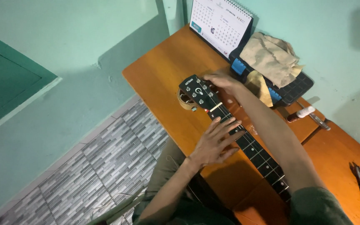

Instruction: Cleaning the guitar headstock and tuning the strings by winding and adjusting the tuning pegs.

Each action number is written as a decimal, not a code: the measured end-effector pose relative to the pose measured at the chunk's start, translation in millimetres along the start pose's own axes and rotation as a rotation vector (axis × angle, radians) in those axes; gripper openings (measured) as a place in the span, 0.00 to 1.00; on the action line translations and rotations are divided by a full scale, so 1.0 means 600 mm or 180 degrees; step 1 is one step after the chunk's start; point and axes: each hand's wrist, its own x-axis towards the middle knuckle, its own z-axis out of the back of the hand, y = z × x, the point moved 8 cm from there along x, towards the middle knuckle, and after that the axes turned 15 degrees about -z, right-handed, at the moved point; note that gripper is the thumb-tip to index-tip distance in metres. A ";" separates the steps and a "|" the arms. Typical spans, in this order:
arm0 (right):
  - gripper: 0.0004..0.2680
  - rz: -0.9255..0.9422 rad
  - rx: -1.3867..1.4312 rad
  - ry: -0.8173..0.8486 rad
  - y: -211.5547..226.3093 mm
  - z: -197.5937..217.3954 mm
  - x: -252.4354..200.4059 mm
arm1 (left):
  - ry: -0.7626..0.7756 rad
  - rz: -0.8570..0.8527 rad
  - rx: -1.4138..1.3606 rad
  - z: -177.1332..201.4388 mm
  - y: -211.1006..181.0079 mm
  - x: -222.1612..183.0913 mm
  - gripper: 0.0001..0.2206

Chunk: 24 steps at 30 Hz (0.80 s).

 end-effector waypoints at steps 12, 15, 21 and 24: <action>0.12 0.1969 -0.0678 0.0422 0.040 -0.006 -0.045 | 0.0076 0.0279 0.0043 -0.020 0.010 -0.015 0.20; 0.11 0.1883 -0.0773 0.0339 0.043 0.002 -0.046 | 0.0157 0.0331 0.0002 -0.016 0.007 -0.007 0.23; 0.12 0.1496 -0.1143 0.0124 0.045 -0.003 -0.030 | 0.0696 0.0262 0.0751 -0.031 0.013 0.012 0.27; 0.12 0.1213 -0.1086 -0.0053 0.024 0.005 -0.009 | 0.0844 0.0264 0.0628 0.005 0.006 0.070 0.12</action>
